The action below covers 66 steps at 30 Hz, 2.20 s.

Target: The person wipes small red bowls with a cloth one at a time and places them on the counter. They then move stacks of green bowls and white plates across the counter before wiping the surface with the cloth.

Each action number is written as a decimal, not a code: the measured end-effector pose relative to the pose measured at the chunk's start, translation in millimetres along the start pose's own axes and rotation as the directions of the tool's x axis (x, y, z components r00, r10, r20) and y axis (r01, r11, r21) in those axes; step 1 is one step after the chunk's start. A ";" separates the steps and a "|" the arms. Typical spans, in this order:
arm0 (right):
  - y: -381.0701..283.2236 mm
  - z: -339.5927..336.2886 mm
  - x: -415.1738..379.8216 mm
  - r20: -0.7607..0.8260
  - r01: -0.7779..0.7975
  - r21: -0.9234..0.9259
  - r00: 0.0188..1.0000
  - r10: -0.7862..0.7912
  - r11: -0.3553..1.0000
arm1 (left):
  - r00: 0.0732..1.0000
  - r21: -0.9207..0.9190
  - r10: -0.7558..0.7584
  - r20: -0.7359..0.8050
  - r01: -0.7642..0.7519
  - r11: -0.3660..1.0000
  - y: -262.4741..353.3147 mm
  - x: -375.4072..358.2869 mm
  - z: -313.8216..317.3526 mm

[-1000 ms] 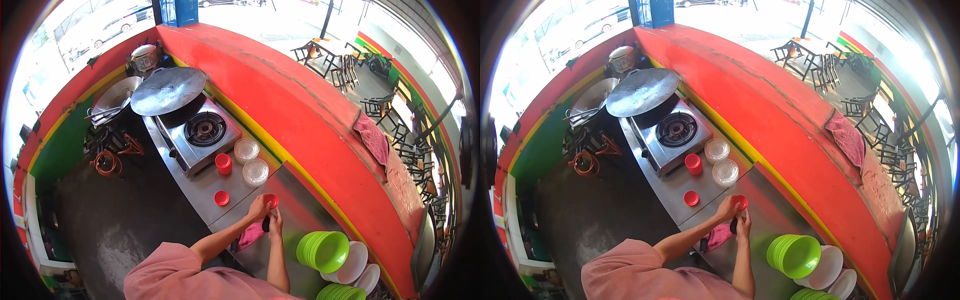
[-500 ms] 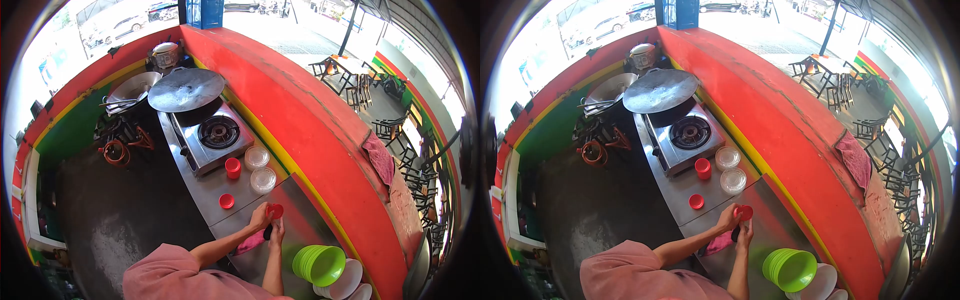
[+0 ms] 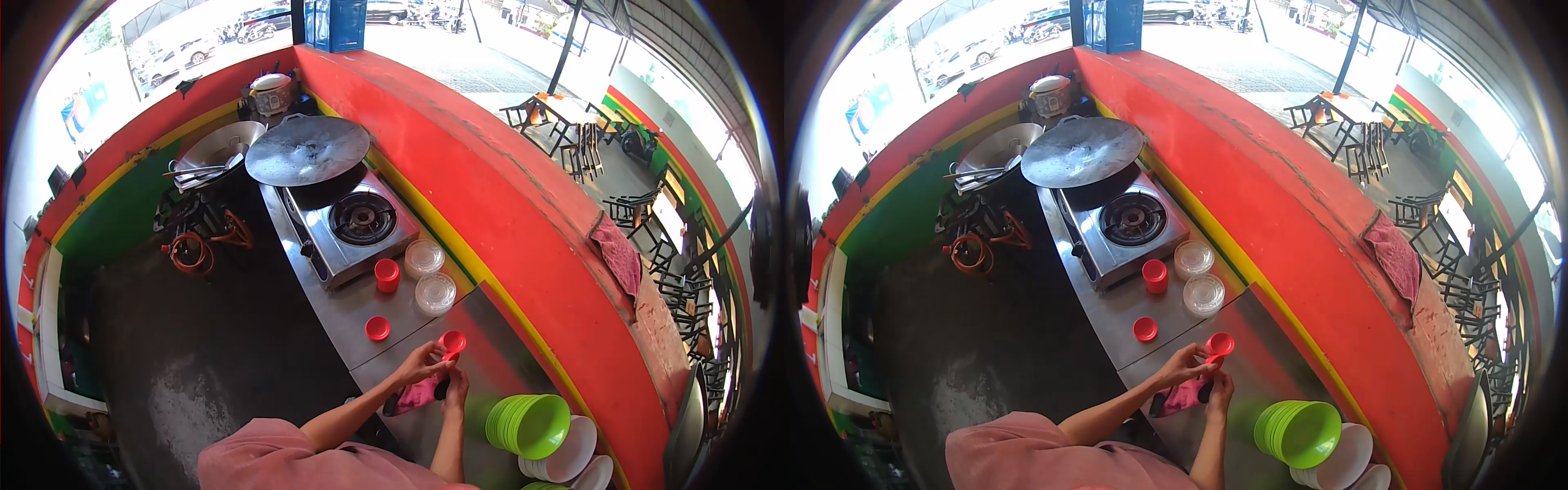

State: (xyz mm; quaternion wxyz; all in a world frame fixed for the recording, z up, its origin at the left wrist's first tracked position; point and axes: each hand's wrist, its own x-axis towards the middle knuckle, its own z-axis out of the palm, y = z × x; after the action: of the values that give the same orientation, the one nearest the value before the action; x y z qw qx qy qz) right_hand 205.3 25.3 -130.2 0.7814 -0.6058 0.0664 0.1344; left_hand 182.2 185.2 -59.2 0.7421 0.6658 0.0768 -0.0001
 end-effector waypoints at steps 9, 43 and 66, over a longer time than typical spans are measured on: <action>-16.3 29.5 -27.8 0.233 -0.109 -0.036 0.966 0.114 0.993 | 0.966 -0.082 0.048 0.254 -0.028 0.996 21.1 -44.8 -35.4; -71.0 158.2 -116.3 0.466 0.059 -0.024 0.884 -0.041 0.998 | 0.999 -0.151 -0.024 0.027 0.028 0.988 55.8 -131.0 -136.5; -83.7 154.9 -103.8 0.500 -0.096 0.115 0.866 0.026 0.989 | 0.996 -0.095 0.087 -0.025 -0.089 0.992 74.2 -130.4 -129.3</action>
State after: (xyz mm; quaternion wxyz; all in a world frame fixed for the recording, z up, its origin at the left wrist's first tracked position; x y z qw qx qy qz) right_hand 121.2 142.0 15.1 0.8070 -0.4935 -0.1088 0.3056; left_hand 46.2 308.1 15.9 0.7718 0.6320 0.0551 0.0431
